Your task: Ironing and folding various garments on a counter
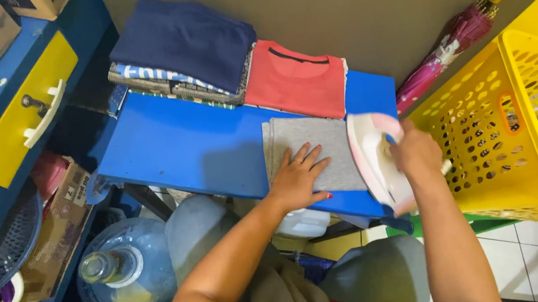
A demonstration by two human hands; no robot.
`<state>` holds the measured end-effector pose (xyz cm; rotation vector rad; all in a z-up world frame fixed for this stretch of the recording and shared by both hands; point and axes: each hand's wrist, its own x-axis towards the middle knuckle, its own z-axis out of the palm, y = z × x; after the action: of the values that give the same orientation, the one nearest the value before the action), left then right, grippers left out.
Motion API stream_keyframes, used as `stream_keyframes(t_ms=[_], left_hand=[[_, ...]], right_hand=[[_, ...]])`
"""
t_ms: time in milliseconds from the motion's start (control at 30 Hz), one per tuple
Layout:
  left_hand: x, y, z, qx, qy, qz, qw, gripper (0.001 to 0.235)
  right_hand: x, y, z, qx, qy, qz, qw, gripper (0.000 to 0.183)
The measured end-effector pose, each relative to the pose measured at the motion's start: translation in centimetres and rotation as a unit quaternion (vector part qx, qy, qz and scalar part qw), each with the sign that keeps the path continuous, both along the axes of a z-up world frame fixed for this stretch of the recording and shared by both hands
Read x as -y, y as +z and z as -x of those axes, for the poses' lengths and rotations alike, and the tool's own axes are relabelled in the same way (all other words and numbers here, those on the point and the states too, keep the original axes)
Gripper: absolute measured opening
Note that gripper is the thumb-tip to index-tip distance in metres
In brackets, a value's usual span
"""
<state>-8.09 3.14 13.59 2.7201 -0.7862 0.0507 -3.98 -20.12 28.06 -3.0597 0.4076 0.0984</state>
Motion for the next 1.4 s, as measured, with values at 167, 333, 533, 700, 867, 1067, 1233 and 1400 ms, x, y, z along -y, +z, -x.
stream_keyframes(t_ms=[167,333,533,700,867,1067,1233,1400], left_hand=[[0.1,-0.7,0.0,0.053,0.009,0.006,0.999,0.077],[0.1,-1.3,0.0,0.062,0.006,0.008,0.998,0.077],[0.0,-1.0,0.0,0.055,0.013,0.012,0.998,0.077],[0.1,-1.2,0.0,0.058,0.017,0.018,0.998,0.076],[0.2,-1.3,0.1,0.064,0.014,0.016,0.998,0.076],[0.0,-2.5,0.0,0.198,0.004,0.168,0.966,0.071],[-0.9,-4.5,-0.3,0.243,0.028,0.387,0.889,0.058],[-2.2,-2.7,0.9,0.287,0.099,0.53,0.792,0.062]], right_hand=[[-0.8,1.3,4.5,-0.057,0.031,-0.003,0.998,0.047],[-2.3,-0.3,1.4,-0.037,0.054,0.019,0.998,0.043],[-1.4,-1.9,-0.5,-0.025,0.055,0.023,0.998,0.039],[-0.3,-1.7,0.4,-0.022,0.021,0.029,0.999,0.037],[1.4,-2.6,-0.9,-0.001,0.02,0.014,1.0,0.039],[-1.1,0.7,3.5,-0.049,0.05,-0.005,0.998,0.052],[-5.1,0.0,3.3,-0.06,0.125,0.008,0.99,0.055],[-10.7,-0.7,-0.3,-0.021,0.189,0.006,0.982,0.045]])
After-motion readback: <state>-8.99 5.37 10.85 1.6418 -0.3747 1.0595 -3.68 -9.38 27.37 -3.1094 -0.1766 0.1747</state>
